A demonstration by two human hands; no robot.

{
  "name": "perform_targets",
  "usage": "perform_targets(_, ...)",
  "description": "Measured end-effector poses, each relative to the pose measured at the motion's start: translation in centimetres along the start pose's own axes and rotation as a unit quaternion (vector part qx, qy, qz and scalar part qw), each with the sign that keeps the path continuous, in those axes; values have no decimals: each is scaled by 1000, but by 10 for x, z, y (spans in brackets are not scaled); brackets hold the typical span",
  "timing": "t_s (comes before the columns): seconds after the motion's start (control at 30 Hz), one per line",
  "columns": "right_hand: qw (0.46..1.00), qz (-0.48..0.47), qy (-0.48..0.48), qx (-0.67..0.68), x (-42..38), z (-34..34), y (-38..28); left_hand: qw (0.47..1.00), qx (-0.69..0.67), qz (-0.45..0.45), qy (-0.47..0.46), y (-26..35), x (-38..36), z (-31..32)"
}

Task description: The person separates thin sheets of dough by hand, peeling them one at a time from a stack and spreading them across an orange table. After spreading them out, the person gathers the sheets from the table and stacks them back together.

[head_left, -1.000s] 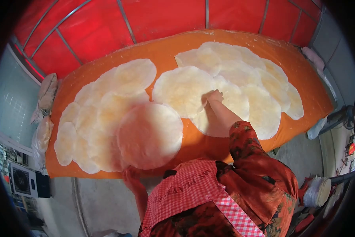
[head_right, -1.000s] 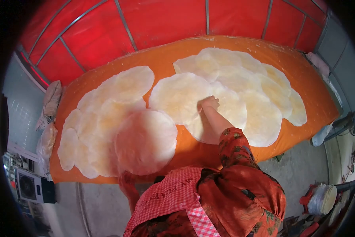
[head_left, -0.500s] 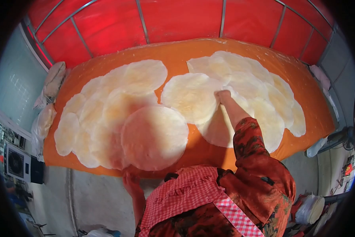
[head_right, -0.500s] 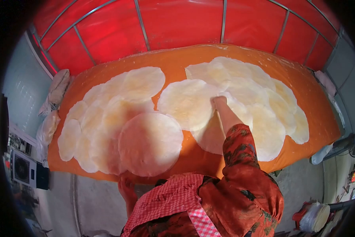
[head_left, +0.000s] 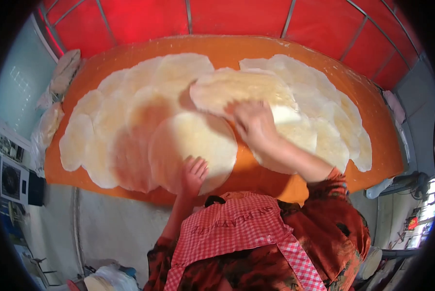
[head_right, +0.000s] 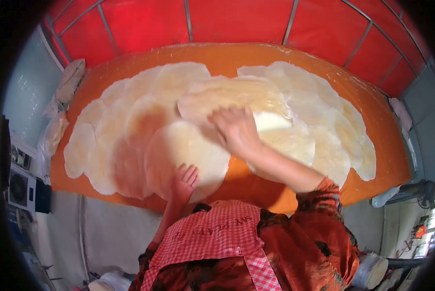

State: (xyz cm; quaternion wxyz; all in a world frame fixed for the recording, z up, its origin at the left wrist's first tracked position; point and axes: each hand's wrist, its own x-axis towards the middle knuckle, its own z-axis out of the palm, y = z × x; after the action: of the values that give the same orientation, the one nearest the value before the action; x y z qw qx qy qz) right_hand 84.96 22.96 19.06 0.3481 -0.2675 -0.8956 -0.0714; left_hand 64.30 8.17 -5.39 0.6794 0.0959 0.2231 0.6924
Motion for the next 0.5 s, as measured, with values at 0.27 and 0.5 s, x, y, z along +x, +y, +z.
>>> perform_targets(0.27,930,83,-358,25,-153,61,-51,997,-22,-80,-5,-32,32,8)
perform_targets(0.5,916,231,-310,105,-113,98,-74,996,-11,-88,17,-28,40,24)
